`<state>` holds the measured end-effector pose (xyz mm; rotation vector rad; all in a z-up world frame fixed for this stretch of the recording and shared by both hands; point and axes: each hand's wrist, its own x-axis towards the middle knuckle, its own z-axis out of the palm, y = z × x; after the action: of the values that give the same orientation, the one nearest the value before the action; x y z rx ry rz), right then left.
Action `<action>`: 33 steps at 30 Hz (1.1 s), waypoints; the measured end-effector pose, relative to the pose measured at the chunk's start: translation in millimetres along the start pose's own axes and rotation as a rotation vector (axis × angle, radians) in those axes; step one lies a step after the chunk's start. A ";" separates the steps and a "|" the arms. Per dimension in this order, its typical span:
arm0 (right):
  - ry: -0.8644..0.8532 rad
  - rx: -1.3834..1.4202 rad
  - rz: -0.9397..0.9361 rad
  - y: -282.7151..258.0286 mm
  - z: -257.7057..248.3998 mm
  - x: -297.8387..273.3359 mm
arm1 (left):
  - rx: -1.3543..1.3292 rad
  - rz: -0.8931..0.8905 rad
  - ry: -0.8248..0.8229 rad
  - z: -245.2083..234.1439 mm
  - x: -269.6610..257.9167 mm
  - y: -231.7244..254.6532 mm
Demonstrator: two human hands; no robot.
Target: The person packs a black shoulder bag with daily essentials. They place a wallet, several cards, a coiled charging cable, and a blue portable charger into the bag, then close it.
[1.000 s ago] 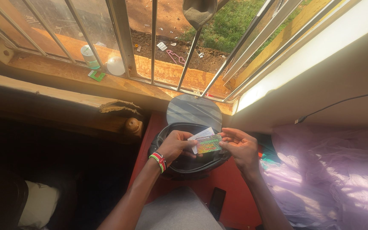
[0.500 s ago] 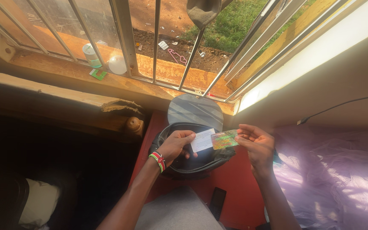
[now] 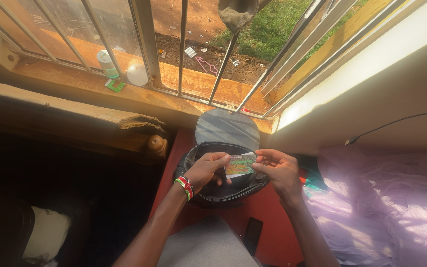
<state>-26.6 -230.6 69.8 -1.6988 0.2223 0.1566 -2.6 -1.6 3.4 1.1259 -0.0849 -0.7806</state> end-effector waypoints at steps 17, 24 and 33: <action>-0.023 -0.480 -0.029 -18.0 -7.0 19.8 | 0.123 0.028 0.238 -5.4 19.1 -22.8; -0.083 -1.187 -0.547 -29.4 7.7 22.6 | 1.126 0.062 0.283 22.3 17.4 -26.2; -0.143 -1.328 -0.641 -5.7 27.9 24.2 | 1.382 0.045 0.039 38.0 30.8 -29.3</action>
<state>-1.0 -203.7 65.7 -2.9479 -0.6996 -0.0961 -11.6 -55.4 -13.3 2.4193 -0.6912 -0.6117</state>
